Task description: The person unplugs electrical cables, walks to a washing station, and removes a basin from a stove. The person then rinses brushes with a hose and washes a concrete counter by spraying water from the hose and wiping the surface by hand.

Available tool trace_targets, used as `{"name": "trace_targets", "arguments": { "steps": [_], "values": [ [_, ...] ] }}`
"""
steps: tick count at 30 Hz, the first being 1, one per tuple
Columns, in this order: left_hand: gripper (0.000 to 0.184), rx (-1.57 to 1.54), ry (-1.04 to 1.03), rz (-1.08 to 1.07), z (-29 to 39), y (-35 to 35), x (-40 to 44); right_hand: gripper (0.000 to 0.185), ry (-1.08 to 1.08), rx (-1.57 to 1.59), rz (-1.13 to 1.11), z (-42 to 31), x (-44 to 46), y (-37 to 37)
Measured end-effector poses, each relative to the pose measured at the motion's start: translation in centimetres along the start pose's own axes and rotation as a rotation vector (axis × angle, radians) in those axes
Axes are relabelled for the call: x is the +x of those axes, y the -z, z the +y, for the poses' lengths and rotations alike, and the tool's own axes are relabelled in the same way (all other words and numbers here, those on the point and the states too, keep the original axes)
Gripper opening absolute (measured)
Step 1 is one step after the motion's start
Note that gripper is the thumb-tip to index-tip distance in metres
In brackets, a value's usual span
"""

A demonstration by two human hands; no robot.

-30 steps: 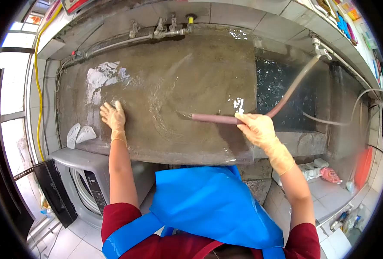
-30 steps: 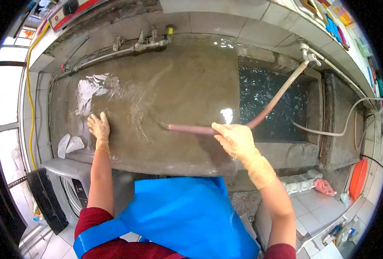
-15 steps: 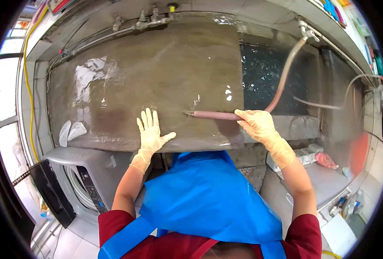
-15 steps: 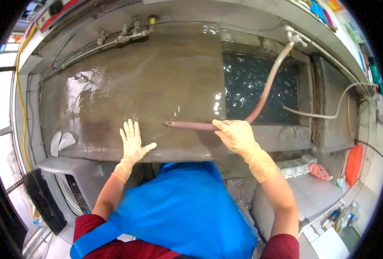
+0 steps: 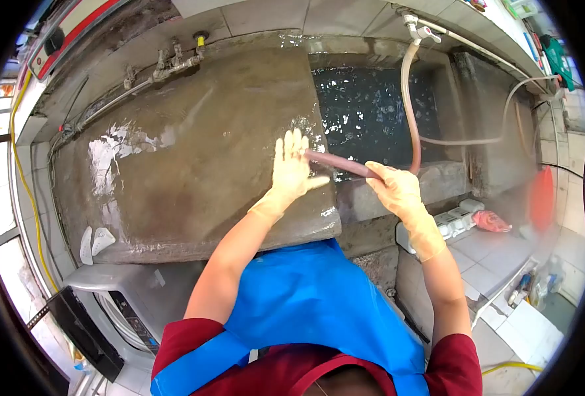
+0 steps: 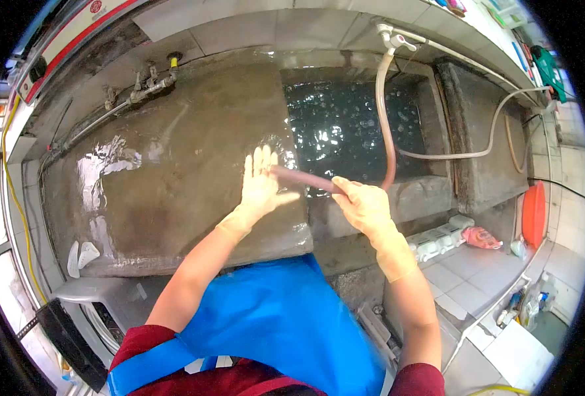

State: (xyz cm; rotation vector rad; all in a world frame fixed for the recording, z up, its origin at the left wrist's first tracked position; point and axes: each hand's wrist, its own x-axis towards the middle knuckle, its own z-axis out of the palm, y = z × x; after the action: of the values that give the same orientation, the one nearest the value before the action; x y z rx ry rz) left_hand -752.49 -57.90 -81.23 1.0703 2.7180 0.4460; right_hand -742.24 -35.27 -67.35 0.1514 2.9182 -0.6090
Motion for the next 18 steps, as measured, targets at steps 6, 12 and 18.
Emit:
{"name": "trace_targets", "arguments": {
  "steps": [6, 12, 18],
  "values": [
    [0.051, 0.02, -0.194, 0.062, -2.0, -0.5, 3.6, 0.035, -0.26, 0.055, -0.012, -0.3, 1.0, 1.2],
    [0.045, -0.105, 0.173, 0.214, -10.5, 4.5, -9.6, 0.033, -0.123, 0.034, -0.074, -5.7, 2.0, -0.7],
    [0.083, 0.103, 1.034, 0.241, -17.5, 4.5, -23.4, 0.032, 0.119, -0.017, -0.13, -12.6, 6.7, -3.7]
  ]
}}
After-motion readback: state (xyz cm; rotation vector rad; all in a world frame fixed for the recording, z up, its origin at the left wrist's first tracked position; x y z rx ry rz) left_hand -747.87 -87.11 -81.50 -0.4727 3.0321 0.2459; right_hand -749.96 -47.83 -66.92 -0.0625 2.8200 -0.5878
